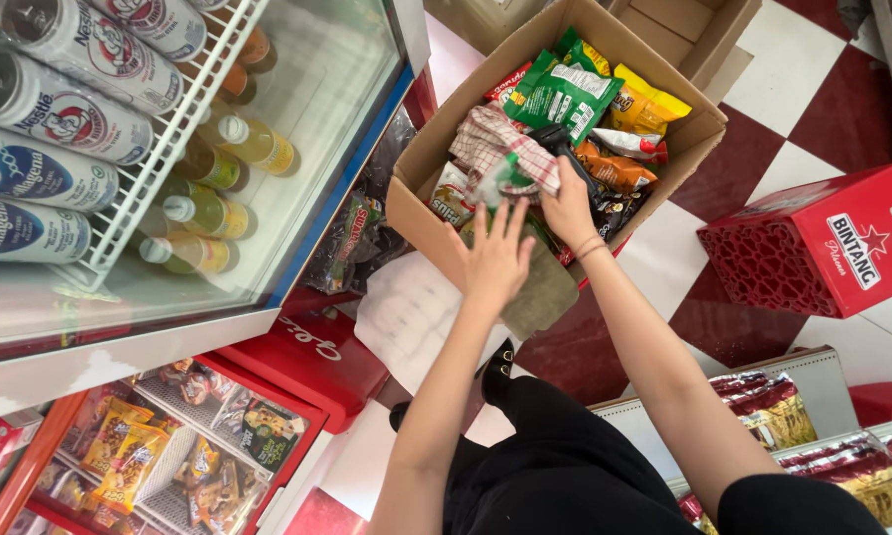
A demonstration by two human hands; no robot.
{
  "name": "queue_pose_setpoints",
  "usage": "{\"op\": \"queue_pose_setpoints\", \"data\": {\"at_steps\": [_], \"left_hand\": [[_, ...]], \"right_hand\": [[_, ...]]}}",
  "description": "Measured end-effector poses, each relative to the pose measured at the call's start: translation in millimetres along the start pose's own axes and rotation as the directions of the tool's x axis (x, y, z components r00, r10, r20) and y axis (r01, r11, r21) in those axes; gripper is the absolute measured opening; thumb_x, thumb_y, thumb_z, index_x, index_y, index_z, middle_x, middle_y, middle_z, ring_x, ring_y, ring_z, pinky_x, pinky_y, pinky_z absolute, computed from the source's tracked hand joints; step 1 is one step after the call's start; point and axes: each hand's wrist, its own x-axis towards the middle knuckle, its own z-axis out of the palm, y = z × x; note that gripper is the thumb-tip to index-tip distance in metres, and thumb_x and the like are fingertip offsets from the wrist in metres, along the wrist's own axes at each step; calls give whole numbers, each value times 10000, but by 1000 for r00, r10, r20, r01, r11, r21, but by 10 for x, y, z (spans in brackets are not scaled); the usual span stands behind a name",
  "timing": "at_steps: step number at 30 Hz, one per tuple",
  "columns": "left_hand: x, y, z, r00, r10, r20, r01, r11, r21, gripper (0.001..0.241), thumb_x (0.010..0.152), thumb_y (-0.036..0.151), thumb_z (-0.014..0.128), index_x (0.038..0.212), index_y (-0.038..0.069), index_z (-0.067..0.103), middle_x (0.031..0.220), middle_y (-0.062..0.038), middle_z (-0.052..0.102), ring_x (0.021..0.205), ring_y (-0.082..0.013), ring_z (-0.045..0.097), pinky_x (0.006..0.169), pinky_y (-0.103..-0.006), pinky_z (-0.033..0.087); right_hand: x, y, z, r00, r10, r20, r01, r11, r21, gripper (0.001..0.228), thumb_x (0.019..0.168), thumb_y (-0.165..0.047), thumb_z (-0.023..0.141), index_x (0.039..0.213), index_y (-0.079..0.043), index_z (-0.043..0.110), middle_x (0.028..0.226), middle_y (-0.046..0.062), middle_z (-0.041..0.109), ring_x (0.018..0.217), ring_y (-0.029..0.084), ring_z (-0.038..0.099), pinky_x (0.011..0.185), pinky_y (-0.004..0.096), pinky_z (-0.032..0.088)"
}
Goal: The person wipes the exterior surfaces of two display freezers using a green cloth and a red-and-white checkered cloth, reaching into one to clean the interior shelf as well.
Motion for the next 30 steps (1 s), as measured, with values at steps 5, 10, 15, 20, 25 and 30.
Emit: {"op": "queue_pose_setpoints", "data": {"at_steps": [5, 10, 15, 20, 25, 30], "left_hand": [[224, -220, 85, 979, -165, 119, 160, 986, 58, 563, 1010, 525, 448, 1482, 224, 506, 1567, -80, 442, 1510, -325, 274, 1138, -796, 6], [251, -285, 15, 943, -241, 228, 224, 970, 98, 524, 1040, 516, 433, 1457, 215, 531, 1603, -83, 449, 1560, -324, 242, 1171, -797, -14], [263, -84, -88, 984, -164, 63, 176, 897, -406, 913, 843, 564, 697, 1583, 168, 339, 1552, -157, 370, 1472, -375, 235, 1133, -747, 84], [232, 199, -123, 953, -262, -155, 173, 886, -429, 1170, 527, 265, 793, 1612, 158, 368, 1609, -170, 353, 1475, -354, 289, 1143, -737, 87], [413, -36, 278, 917, -313, -246, -216, 128, -968, 523, 1030, 255, 607, 1494, 27, 527, 1443, -164, 613, 1347, -287, 590, 1196, -425, 443], [402, -267, 39, 969, -244, 33, -95, -494, -865, 420, 1117, 281, 448, 1439, 22, 521, 1360, -139, 638, 1192, -242, 655, 1013, -379, 567]], "right_hand": [[-60, 21, -196, 991, 123, -54, -74, 834, 547, 308, 1026, -8, 494, 1331, -1, 536, 1270, 139, 637, 1123, 220, 599, 937, 293, 503], [85, -206, -614, 955, 281, -94, -8, 342, 940, 337, 1145, -238, 396, 1359, -32, 554, 1329, 106, 644, 1243, 252, 627, 1076, 408, 523], [-23, -887, -1079, 948, 274, 164, -168, -9, 986, 517, 1107, -419, 333, 1410, -56, 543, 1415, 106, 622, 1344, 288, 594, 1183, 465, 478], [-457, -1416, -1311, 904, 216, 368, -282, -343, 896, 578, 1117, -482, 323, 1459, -66, 532, 1483, 127, 587, 1389, 307, 565, 1207, 476, 449], [-941, -1248, -1380, 975, 21, 221, -216, -147, 965, 481, 1200, -350, 361, 1361, 42, 590, 1323, 216, 674, 1262, 329, 637, 1149, 472, 482], [-1184, -628, -1584, 913, 306, 271, -302, 58, 952, 442, 1028, -167, 391, 1357, 53, 589, 1315, 189, 696, 1246, 313, 659, 1120, 469, 510]]}}
